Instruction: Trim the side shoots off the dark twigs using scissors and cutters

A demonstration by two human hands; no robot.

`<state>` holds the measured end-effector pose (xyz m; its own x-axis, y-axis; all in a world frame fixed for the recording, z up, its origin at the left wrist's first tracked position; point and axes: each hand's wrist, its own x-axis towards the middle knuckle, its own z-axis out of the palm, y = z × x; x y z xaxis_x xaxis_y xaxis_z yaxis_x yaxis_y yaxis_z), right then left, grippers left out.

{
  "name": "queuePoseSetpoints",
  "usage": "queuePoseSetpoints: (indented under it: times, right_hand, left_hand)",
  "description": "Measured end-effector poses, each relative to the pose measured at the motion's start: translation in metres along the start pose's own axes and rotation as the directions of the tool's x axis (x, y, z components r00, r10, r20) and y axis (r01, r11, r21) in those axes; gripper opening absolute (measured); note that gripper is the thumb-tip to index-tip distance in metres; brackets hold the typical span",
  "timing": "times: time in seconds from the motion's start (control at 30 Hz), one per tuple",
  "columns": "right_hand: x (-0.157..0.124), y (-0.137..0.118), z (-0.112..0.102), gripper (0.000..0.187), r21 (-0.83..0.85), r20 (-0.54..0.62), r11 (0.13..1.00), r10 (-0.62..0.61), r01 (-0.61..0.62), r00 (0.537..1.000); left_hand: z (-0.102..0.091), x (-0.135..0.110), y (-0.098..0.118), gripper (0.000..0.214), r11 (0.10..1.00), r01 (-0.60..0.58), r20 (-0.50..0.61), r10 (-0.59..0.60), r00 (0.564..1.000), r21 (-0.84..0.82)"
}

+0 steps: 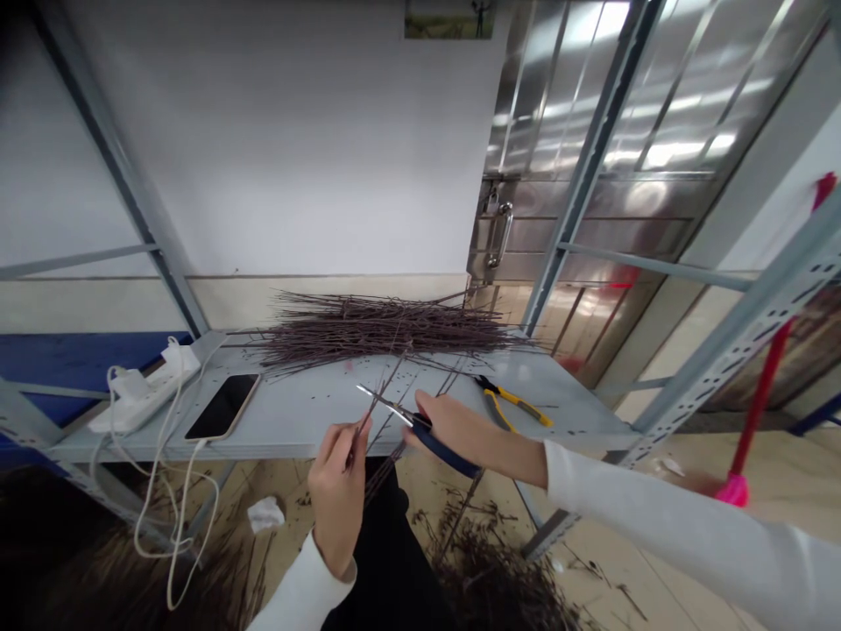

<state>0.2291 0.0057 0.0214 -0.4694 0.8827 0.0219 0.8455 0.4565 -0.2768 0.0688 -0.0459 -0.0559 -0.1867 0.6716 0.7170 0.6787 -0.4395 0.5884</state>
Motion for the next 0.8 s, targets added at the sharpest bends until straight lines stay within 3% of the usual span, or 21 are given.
queuePoseSetpoints:
  times: [0.2, 0.3, 0.4, 0.5, 0.63, 0.8]
  right_hand:
    - [-0.008, 0.006, 0.002, 0.022, -0.090, 0.034, 0.994, 0.062, -0.059, 0.997]
    - [-0.010, 0.009, 0.000, 0.021, -0.092, 0.028, 0.992, 0.084, -0.081, 0.996]
    - [-0.010, 0.013, 0.000, 0.024, -0.059, 0.031, 0.996, 0.064, -0.062, 0.997]
    - [-0.009, 0.019, 0.007, 0.028, 0.061, 0.032, 0.998, -0.019, 0.017, 0.999]
    - [-0.009, 0.021, 0.018, 0.030, 0.244, 0.028, 0.965, -0.104, 0.094, 0.994]
    - [-0.010, 0.020, 0.020, 0.025, 0.195, -0.001, 0.973, -0.128, 0.126, 0.992]
  left_hand:
    - [0.005, -0.014, -0.002, 0.022, 0.999, 0.045, 0.062, -0.045, 0.997, -0.009]
    - [0.004, -0.010, -0.001, 0.023, 0.996, 0.074, 0.076, -0.070, 0.995, -0.048]
    - [0.001, 0.001, 0.000, 0.023, 0.972, 0.188, 0.095, -0.176, 0.980, -0.141]
    - [-0.005, 0.014, 0.001, 0.021, 0.899, 0.352, 0.189, -0.310, 0.932, -0.262]
    - [-0.011, 0.025, 0.000, 0.025, 0.759, 0.535, 0.353, -0.418, 0.837, -0.371]
    - [-0.016, 0.034, -0.001, 0.031, 0.645, 0.626, 0.459, -0.438, 0.773, -0.439]
